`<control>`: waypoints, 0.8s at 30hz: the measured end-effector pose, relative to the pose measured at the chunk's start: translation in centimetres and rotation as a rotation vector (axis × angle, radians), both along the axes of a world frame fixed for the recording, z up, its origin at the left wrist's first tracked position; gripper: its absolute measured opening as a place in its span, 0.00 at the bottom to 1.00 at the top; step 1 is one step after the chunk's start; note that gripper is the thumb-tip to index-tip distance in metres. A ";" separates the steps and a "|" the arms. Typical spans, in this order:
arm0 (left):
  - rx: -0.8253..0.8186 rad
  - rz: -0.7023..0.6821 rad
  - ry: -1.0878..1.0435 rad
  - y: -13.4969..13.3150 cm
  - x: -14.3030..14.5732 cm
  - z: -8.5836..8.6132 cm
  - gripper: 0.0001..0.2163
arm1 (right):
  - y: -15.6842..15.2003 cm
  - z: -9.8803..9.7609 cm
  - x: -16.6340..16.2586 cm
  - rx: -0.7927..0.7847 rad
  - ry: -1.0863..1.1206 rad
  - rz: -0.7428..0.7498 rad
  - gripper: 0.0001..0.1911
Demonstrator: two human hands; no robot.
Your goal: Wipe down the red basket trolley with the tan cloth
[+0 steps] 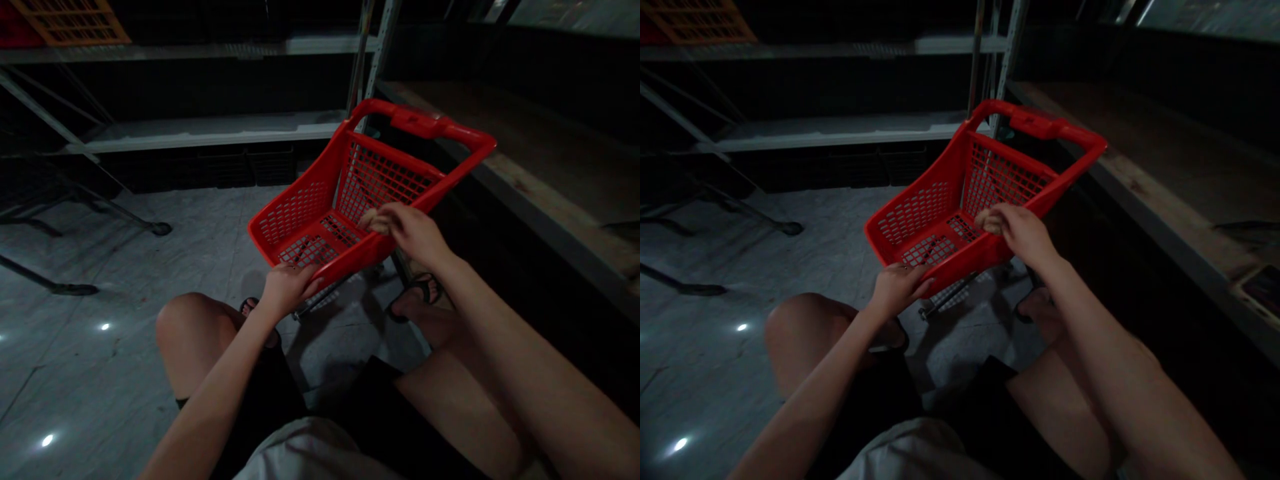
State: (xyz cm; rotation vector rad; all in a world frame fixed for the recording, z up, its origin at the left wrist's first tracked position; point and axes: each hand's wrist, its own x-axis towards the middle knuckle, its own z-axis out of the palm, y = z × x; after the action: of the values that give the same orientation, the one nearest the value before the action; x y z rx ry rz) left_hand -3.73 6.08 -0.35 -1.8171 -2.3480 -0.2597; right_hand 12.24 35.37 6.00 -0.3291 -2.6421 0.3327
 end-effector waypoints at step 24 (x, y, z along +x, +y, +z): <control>-0.145 0.173 0.120 1.7 1.2 1.0 0.20 | 1.3 -2.1 -1.5 0.082 0.063 0.022 0.19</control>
State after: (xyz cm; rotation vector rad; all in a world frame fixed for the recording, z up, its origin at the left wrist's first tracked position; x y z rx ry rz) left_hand -2.56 7.82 0.68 -1.6231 -2.4761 0.0414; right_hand 10.79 36.67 3.94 -0.2586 -2.5906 0.2373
